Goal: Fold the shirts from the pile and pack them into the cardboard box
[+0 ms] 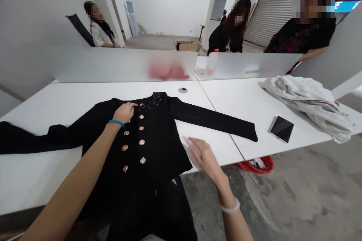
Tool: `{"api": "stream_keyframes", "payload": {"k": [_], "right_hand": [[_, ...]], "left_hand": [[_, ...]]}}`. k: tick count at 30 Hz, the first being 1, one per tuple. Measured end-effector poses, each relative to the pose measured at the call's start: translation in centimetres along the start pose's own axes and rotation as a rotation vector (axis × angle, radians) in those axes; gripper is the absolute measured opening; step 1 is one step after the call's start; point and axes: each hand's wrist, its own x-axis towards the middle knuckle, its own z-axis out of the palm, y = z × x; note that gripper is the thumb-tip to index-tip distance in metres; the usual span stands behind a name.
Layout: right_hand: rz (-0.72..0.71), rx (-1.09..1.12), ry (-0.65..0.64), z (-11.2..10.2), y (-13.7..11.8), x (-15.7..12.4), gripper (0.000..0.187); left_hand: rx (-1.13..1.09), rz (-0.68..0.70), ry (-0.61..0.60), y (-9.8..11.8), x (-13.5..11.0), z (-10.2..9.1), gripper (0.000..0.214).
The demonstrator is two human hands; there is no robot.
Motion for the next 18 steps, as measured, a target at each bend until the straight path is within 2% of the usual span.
{"api": "stream_keyframes", "payload": {"k": [2,4,5,7,9,11,15,18], "right_hand": [[-0.023,0.097,-0.111,1.2,-2.0,-2.2,0.049],[-0.022,0.105,-0.167,2.4,-3.2,-4.0,0.053],[-0.022,0.097,-0.152,3.0,-3.7,-4.6,0.053],[-0.016,0.102,-0.042,4.1,-4.6,-5.4,0.048],[0.018,0.168,0.082,5.0,-6.1,-5.9,0.040],[0.050,0.279,0.138,5.6,-8.2,-6.1,0.030],[-0.038,0.426,0.134,6.0,-12.4,-6.2,0.026],[-0.121,0.544,-0.007,6.0,-14.2,-5.9,0.030]], "left_hand": [[0.051,0.020,-0.038,-1.8,-0.2,-0.2,0.043],[0.094,0.082,-0.105,-2.6,-0.5,0.3,0.043],[0.109,0.092,-0.129,-2.8,-0.5,0.8,0.045],[0.121,0.084,-0.148,-2.9,-0.5,1.6,0.049],[0.129,0.073,-0.150,-3.0,-0.3,2.1,0.049],[0.151,0.072,-0.147,-3.4,0.2,2.1,0.047],[0.213,0.042,-0.117,-4.3,1.1,1.2,0.043],[0.231,0.057,-0.100,-4.7,1.4,0.6,0.038]]}}
